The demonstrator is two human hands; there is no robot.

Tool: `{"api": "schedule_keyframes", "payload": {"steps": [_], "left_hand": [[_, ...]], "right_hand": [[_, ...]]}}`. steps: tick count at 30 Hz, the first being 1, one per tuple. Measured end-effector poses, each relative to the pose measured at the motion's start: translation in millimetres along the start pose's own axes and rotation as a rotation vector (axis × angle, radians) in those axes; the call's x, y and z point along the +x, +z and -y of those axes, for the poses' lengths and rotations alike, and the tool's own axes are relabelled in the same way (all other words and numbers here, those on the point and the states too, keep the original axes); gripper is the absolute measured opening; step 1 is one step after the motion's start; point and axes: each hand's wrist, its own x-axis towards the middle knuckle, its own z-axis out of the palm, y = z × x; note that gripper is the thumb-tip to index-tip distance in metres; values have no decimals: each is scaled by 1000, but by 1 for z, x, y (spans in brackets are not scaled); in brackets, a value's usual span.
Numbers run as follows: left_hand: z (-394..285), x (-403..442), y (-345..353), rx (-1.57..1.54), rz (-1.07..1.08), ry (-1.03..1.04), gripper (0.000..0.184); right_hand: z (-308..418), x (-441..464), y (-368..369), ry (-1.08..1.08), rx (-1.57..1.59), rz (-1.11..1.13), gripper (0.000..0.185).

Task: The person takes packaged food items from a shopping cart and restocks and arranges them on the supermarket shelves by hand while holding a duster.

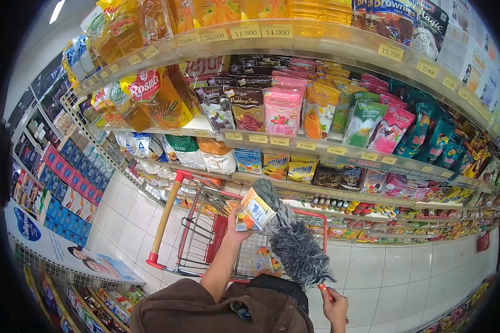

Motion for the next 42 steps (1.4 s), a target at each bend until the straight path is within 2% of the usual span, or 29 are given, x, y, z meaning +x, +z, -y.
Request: {"api": "schedule_keyframes", "payload": {"steps": [1,3,5,6,8,10,12,17,19,22,23,26,28,30,31,35,37,40,42], "left_hand": [[3,-3,-5,0,-2,-3,65],[6,-8,-12,-146,190,70,72],[12,-10,-15,-228,235,106,75],[16,-11,-17,-309,278,142,77],[23,-4,-26,-376,294,193,81],[24,-3,-31,-441,309,241,84],[20,-8,-31,-436,469,175,89],[11,-21,-15,-356,415,153,87],[10,-13,-19,-227,196,161,81],[9,-11,-12,-171,120,174,74],[10,-6,-15,-220,195,187,72],[10,-11,-6,-201,151,182,70],[13,-7,-4,-188,135,178,65],[19,12,-17,-66,15,197,60],[18,7,-6,-97,111,224,55],[18,3,-1,-152,11,180,61],[19,3,5,-163,32,189,63],[21,12,16,-225,81,199,66],[22,25,30,-253,-36,291,63]], "right_hand": [[10,-1,-2,-14,-43,-19,26],[19,-1,-6,-31,-84,-40,26],[23,1,-9,-174,-210,-117,23],[27,1,-13,-175,-213,-114,23],[39,2,-23,-282,-318,-246,21],[43,0,-27,-276,-331,-270,21],[34,-1,-28,-220,-275,-353,21],[41,-10,-31,-292,-288,-364,15],[53,-13,-29,-303,-375,-222,16],[45,-13,-25,-325,-372,-187,15],[45,-11,-28,-326,-373,-190,15],[45,-13,-31,-349,-444,-207,16],[40,-13,-22,-319,-445,-330,20],[37,-15,-22,-345,-413,-286,20],[39,-16,-23,-369,-382,-242,20],[47,-18,-23,-301,-382,-235,18],[38,-15,-20,-315,-462,-395,17],[21,-20,-27,-242,-397,-426,18],[6,-29,-30,-222,-332,-439,19]]}}
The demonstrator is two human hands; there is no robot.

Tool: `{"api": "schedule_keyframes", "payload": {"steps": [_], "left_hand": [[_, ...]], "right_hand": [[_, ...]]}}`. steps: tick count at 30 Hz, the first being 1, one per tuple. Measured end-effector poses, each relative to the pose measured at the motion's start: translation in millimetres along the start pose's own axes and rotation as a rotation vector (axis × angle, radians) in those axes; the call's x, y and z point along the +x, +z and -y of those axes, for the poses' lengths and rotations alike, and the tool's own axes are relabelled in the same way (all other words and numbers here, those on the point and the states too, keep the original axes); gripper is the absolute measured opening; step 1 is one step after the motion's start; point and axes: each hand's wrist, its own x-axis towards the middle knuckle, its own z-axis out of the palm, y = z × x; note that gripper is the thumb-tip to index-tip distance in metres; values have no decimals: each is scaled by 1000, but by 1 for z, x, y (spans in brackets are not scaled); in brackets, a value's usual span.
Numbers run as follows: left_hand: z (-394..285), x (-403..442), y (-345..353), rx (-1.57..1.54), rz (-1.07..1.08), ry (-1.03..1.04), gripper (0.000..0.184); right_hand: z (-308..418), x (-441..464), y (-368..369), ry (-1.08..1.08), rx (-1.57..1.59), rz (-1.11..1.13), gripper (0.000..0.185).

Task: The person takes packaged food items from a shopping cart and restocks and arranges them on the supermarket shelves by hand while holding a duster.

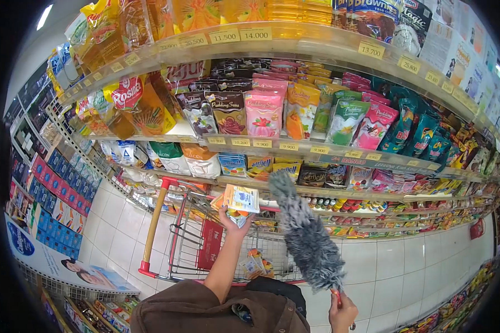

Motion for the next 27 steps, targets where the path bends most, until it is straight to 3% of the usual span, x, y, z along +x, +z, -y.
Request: {"api": "schedule_keyframes", "payload": {"steps": [4,6,11,13,14,16,18,20,22,25,26,27], "left_hand": [[19,32,46,-91,35,163,58],[26,42,79,-128,-53,259,55],[47,106,107,-140,-17,461,57],[54,108,133,-101,-297,554,61],[59,113,144,-102,-292,553,61],[70,120,158,-77,-529,688,65],[75,119,155,-81,-488,634,67],[69,81,173,-21,-305,676,66],[73,99,145,-74,-283,731,59],[74,117,89,170,-34,480,40],[71,113,75,172,-34,485,40],[68,107,62,333,120,409,41]], "right_hand": [[2,-15,-21,234,130,74,21],[2,-20,-28,442,129,253,36],[-21,-48,0,367,241,154,34],[-26,-55,11,408,251,177,34],[-26,-56,15,448,260,203,34],[-23,-59,19,508,264,265,35],[-24,-61,26,507,343,238,37],[-20,-54,18,543,341,284,38],[-23,-55,17,539,342,288,37],[-30,-46,15,588,292,363,36],[-33,-43,15,585,297,366,36],[-35,-40,16,544,298,356,35]]}}
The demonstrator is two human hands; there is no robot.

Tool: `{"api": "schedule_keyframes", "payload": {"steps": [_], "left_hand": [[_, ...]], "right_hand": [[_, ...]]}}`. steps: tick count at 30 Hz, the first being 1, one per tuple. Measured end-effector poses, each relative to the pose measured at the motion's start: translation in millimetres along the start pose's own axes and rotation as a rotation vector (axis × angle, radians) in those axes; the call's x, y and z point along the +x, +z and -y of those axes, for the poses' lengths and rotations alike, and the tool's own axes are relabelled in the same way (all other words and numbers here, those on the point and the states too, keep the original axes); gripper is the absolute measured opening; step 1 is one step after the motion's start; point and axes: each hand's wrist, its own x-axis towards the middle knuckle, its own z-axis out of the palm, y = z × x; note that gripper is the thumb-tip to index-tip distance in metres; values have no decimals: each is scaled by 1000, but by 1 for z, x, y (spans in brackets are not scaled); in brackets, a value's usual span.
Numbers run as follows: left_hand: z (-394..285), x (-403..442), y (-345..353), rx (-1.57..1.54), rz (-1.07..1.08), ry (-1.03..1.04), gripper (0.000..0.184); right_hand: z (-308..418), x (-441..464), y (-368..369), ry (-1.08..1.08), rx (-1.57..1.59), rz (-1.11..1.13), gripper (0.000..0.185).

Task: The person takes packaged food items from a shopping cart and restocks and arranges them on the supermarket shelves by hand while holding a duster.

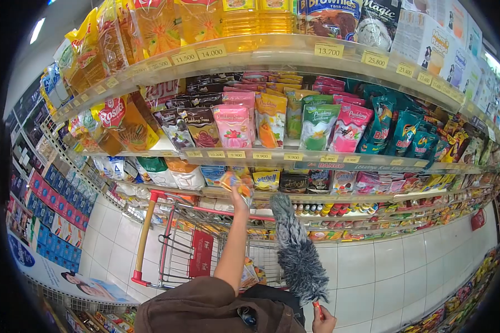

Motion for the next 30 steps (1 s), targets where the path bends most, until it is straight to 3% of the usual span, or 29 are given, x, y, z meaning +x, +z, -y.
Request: {"api": "schedule_keyframes", "payload": {"steps": [1,5,6,9,11,15,17,19,21,23,26,30], "left_hand": [[-3,-5,-6,119,190,-58,42],[-17,-23,-8,328,254,-136,46],[-23,-27,-3,368,247,-167,48],[-31,-29,3,483,211,-207,53],[-30,-21,-2,297,256,-363,57],[-33,-14,-9,341,300,-340,57],[-41,-15,-7,338,222,-227,55],[-50,-11,-5,270,259,-267,52],[-57,-6,-2,275,265,-506,52],[-59,-2,3,301,301,-487,52],[-68,-5,0,139,348,-389,64],[-88,-35,-22,-143,357,-451,76]], "right_hand": [[-1,2,-1,-41,-5,-5,34],[-6,14,5,-120,-14,-28,31],[-8,15,10,-274,51,-111,32],[-25,27,28,-157,171,-103,25],[-22,27,31,-157,179,-103,26],[-17,20,35,-169,169,-99,26],[-20,18,40,-162,196,-107,26],[-23,16,45,-154,217,-108,25],[-21,15,46,-137,236,-103,24],[-18,16,47,-141,233,-101,23],[-13,15,48,-149,243,-99,23],[7,13,46,-235,235,-101,22]]}}
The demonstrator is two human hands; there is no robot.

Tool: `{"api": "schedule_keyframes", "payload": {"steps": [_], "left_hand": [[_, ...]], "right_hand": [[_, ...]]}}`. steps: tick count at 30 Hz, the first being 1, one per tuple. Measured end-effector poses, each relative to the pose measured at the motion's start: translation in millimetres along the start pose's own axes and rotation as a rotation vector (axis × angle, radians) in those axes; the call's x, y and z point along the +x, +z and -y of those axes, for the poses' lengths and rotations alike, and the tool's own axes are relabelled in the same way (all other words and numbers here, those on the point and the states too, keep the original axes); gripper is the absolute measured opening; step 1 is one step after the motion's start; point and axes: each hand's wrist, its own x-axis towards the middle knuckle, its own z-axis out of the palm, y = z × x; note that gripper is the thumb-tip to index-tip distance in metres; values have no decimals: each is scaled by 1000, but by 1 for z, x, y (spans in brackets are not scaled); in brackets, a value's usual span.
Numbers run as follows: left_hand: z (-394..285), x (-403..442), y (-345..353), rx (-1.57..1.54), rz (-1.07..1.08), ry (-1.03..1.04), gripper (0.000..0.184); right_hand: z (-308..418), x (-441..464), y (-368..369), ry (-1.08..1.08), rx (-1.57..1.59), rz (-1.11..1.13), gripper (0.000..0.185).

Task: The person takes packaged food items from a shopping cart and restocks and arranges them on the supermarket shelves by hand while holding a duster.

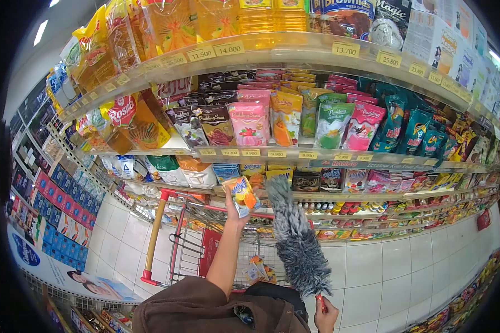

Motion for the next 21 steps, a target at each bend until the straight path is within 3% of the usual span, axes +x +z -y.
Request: {"api": "schedule_keyframes", "payload": {"steps": [1,3,4,6,11,15,16,17,19,21], "left_hand": [[5,-4,-23,0,-6,2,76],[15,-3,-68,-300,208,6,75],[-4,-36,-1,-142,-120,-2,73],[0,-39,-18,-158,-130,24,73],[-4,-44,-38,-163,-236,114,75],[-11,-53,-59,-247,29,94,80],[-6,-46,-83,-280,255,89,79],[-14,-54,-55,-281,255,94,79],[-27,-69,-1,-117,-219,195,76],[-24,-70,-16,-135,-176,183,76]], "right_hand": [[5,2,-1,1,-1,6,22],[16,9,-5,-150,-147,78,20],[25,12,-5,-150,-148,83,20],[43,17,-4,-304,-336,93,22],[67,22,-9,-378,-349,112,19],[80,25,-10,-371,-432,71,17],[82,28,-11,-389,-463,90,18],[82,31,-13,-394,-463,92,18],[83,32,-20,-477,-377,187,18],[90,29,-17,-454,-419,156,18]]}}
